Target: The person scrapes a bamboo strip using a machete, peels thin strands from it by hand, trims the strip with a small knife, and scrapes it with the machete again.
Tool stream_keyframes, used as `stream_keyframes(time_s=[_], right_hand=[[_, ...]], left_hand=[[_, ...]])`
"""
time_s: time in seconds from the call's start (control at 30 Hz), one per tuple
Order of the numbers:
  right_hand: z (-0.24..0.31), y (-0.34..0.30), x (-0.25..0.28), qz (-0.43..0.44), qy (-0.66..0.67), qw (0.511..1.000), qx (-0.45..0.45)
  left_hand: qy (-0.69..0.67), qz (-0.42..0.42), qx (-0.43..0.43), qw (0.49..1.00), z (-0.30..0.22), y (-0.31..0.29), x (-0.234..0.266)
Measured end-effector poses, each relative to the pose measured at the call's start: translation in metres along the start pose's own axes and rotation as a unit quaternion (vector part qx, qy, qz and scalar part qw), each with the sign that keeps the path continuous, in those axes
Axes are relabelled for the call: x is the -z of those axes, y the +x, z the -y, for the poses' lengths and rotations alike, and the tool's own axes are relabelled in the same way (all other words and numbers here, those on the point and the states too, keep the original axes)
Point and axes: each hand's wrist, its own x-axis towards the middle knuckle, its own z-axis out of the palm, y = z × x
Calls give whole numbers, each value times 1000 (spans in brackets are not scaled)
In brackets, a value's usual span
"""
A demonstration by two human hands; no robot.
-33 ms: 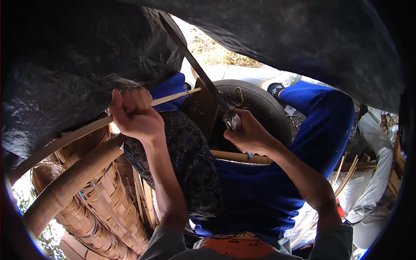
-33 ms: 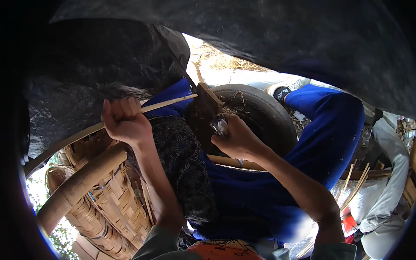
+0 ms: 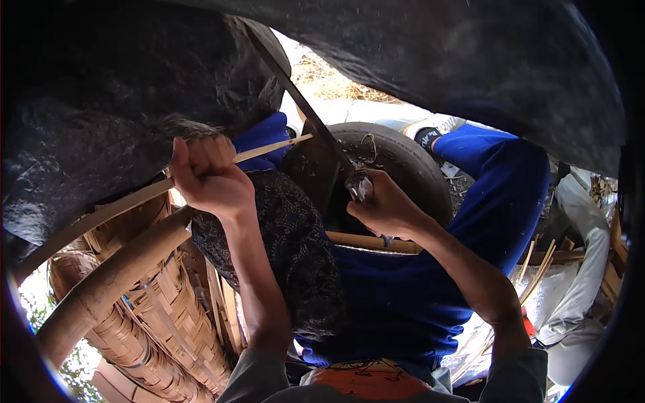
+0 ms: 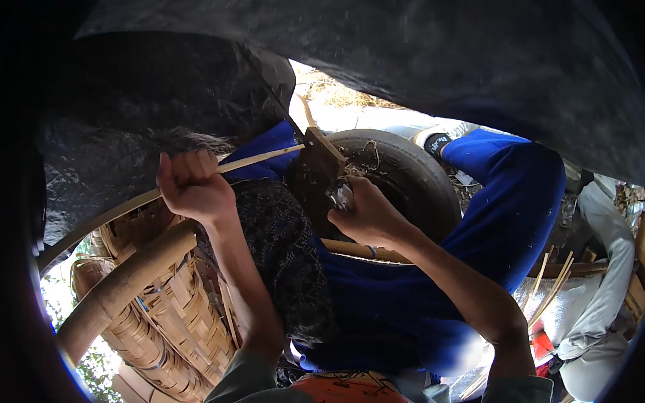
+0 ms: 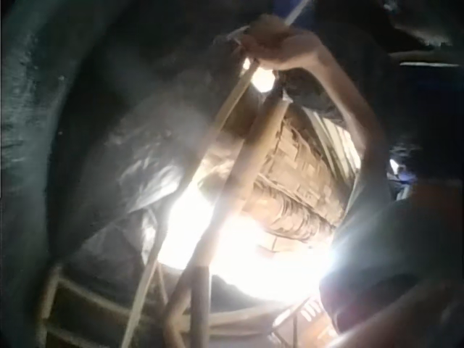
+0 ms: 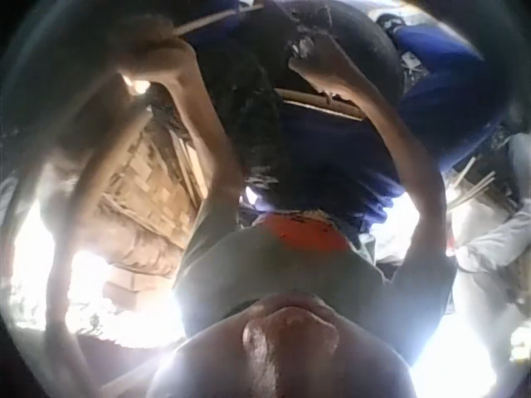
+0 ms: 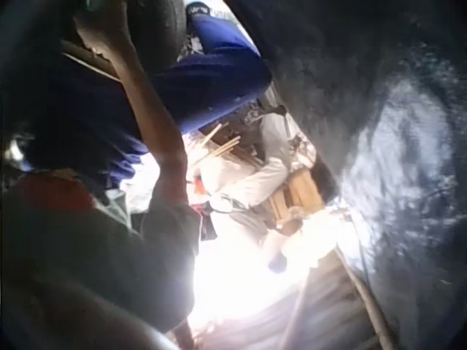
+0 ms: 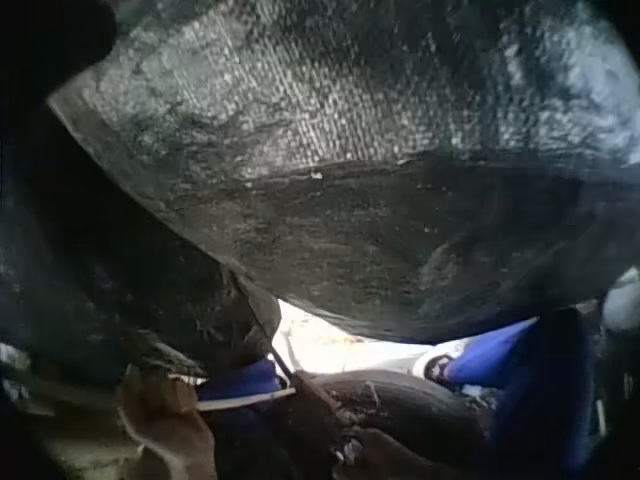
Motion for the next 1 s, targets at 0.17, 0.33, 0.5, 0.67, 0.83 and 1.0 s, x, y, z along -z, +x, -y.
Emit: stream_keyframes(time_s=[0.17, 0.33, 0.5, 0.67, 0.83, 1.0], right_hand=[[-12, 5, -9, -3, -46, 999, -21], [-23, 9, -26, -14, -106, 994, 17], [-28, 4, -31, 40, -104, 993, -46], [-42, 18, -18, 43, -74, 988, -127], [-21, 6, -23, 38, -93, 987, -125], [-29, 6, -25, 10, -111, 987, -117]], left_hand=[[22, -17, -2, 1000, 7, 3, -11], [41, -70, -24, 996, 10, -2, -23], [42, -104, -49, 992, 9, 2, -22], [11, -104, -43, 994, 9, 1, -5], [10, -84, -30, 996, 7, -6, -5], [-16, -80, -20, 996, 6, -7, 8]])
